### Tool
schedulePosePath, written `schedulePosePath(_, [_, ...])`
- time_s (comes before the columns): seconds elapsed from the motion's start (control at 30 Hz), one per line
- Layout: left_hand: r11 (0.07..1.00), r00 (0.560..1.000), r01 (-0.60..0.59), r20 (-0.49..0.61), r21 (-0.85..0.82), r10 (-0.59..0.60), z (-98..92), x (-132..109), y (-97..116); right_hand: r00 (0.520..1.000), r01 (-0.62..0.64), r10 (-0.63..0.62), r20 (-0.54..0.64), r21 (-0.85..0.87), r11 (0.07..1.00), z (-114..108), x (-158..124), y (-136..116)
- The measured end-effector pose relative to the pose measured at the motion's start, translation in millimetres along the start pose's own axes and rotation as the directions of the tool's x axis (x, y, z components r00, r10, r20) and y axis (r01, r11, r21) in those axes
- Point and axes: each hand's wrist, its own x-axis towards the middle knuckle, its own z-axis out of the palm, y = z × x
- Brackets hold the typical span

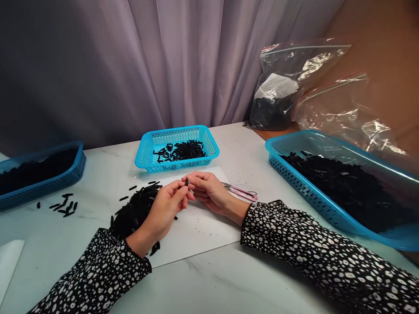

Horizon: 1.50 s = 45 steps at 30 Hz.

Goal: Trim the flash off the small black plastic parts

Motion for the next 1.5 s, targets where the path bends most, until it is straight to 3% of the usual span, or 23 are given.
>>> schedulePosePath(0.83, [0.995, 0.999, -0.042, -0.003, 0.086, 0.042, -0.3, 0, 0, 1.000, 0.014, -0.013, 0.019, -0.035, 0.999, -1, -1, 1])
schedulePosePath(1.07, [1.000, 1.000, -0.011, 0.020, 0.010, 0.011, -2.0, 1, -2, 0.999, 0.045, -0.046, -0.012, -0.105, 0.993, -1, -1, 1])
schedulePosePath(1.17, [0.999, 1.000, 0.002, 0.008, -0.040, -0.002, -2.0, 2, -1, 0.959, 0.214, -0.264, -0.106, -0.344, 0.914, 2, -3, 0])
schedulePosePath(1.27, [0.996, 1.000, 0.002, -0.023, -0.094, -0.004, -2.1, 2, -1, 0.880, 0.313, -0.463, -0.103, -0.608, 0.730, 5, -7, 0])
schedulePosePath(1.4, [0.995, 0.997, -0.016, -0.070, -0.097, 0.009, -3.5, 2, -3, 0.852, 0.324, -0.522, -0.039, -0.744, 0.584, 6, -10, 3])
schedulePosePath(1.5, [0.998, 0.994, -0.070, -0.084, -0.009, 0.069, -5.9, 3, -6, 0.843, 0.334, -0.538, 0.005, -0.790, 0.515, 6, -11, 5])
